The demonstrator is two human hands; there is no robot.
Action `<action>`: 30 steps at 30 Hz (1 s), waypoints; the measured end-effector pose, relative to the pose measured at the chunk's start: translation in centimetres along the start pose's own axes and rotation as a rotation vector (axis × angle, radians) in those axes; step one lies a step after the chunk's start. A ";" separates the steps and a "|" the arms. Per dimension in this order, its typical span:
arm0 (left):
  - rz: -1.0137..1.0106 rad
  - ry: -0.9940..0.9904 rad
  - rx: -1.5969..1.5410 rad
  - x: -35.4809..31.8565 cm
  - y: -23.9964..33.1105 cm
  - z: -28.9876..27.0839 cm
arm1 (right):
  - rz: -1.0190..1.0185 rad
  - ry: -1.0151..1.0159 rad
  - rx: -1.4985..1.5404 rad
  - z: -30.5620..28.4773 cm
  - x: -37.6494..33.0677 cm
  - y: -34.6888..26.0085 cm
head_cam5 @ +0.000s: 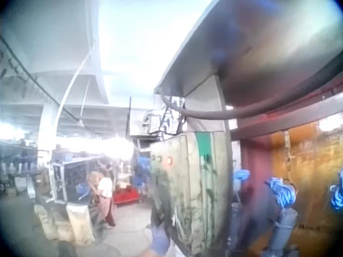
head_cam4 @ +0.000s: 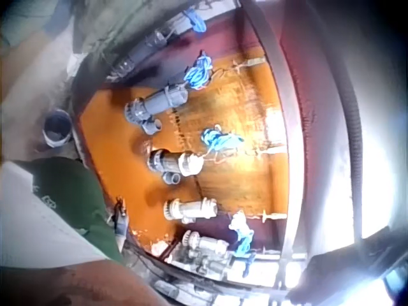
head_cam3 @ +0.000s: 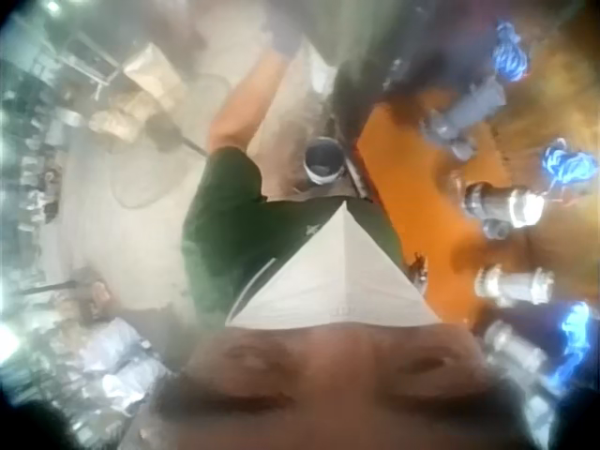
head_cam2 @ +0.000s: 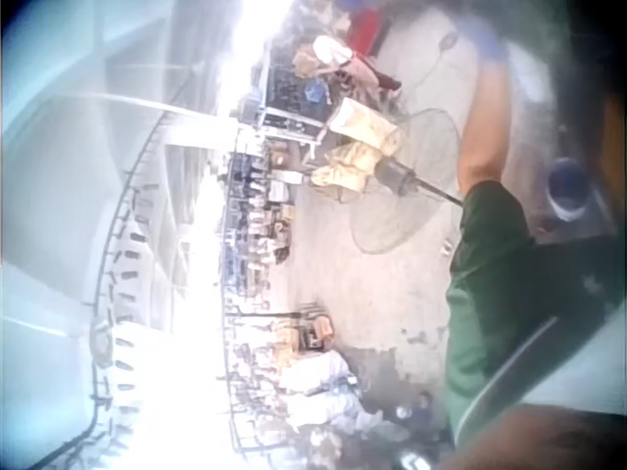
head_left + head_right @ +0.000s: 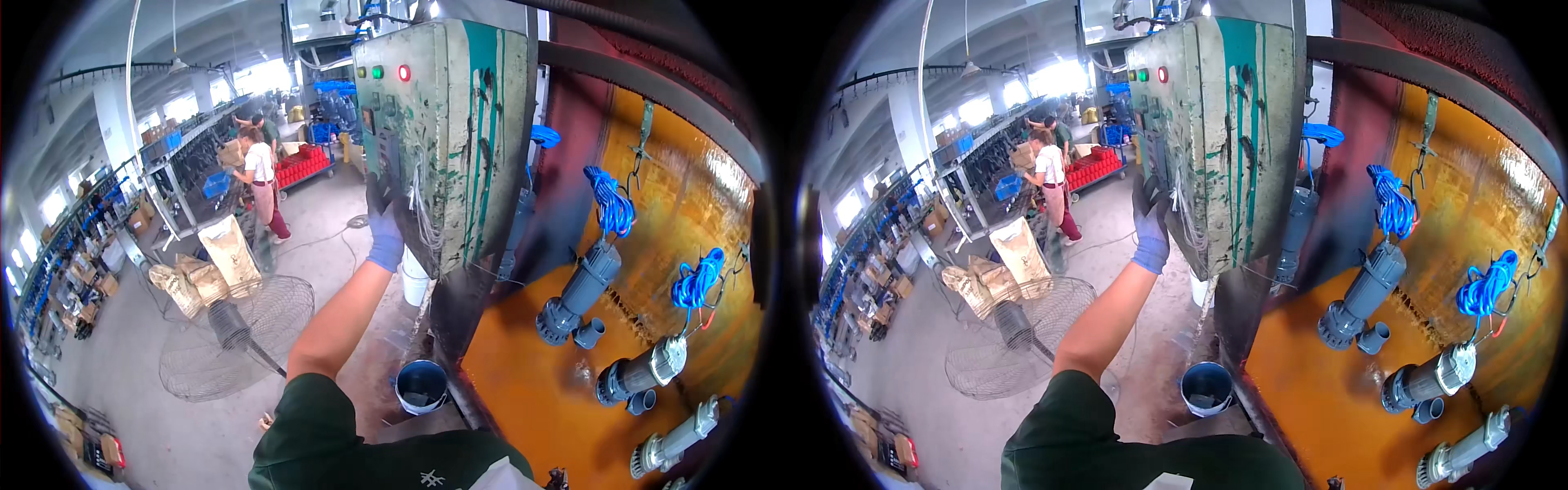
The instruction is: The person spray paints hanging pumps with a spray gun, rotating each pump by hand. The person then presses buttons on a control box to advance the conveyor line and spray paints the next hanging pumps.
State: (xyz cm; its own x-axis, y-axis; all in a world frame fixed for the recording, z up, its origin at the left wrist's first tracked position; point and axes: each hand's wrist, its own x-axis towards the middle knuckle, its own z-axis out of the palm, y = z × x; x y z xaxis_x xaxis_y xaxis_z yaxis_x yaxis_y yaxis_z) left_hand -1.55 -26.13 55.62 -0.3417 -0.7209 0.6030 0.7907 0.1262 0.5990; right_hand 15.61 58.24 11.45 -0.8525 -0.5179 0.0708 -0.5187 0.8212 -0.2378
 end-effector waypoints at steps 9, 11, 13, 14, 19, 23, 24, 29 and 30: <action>-0.040 0.089 -0.114 -0.8 -0.2 1.2 | 0.016 -0.042 -0.354 -1.7 0.2 -4.1; -0.021 0.106 -0.006 -1.7 -0.6 2.5 | 0.125 -0.011 -0.157 -3.3 0.4 -6.4; 0.194 0.060 0.174 -1.7 -3.7 0.5 | 0.263 0.065 0.147 -5.4 0.9 -8.8; 0.113 0.059 0.164 -2.5 -4.3 0.8 | 0.358 0.126 0.317 -6.8 0.5 -10.7; 0.210 0.067 0.206 -10.7 -2.8 -0.4 | 0.561 0.369 0.609 -10.3 1.6 -14.0; 0.412 -0.222 0.621 -22.2 -2.6 6.9 | 0.927 0.420 0.604 -10.0 -0.2 -12.0; 0.416 -0.402 0.638 -23.1 -3.7 8.8 | 0.978 0.473 0.586 -10.7 -0.3 -11.6; 0.489 -0.900 0.220 -30.8 1.3 28.9 | 0.849 0.845 1.069 -11.9 -4.5 -5.7; 0.504 -0.950 0.147 -31.4 1.6 31.9 | 0.877 0.841 0.977 -14.4 -4.5 -5.6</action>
State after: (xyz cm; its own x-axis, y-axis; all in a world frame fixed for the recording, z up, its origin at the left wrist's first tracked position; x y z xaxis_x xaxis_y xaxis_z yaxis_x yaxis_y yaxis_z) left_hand -5.80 18.45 54.49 -0.2978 0.2507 0.9211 0.9033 0.3861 0.1870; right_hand 21.39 59.41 26.38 -0.8181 0.5751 0.0001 0.0998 0.1423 -0.9848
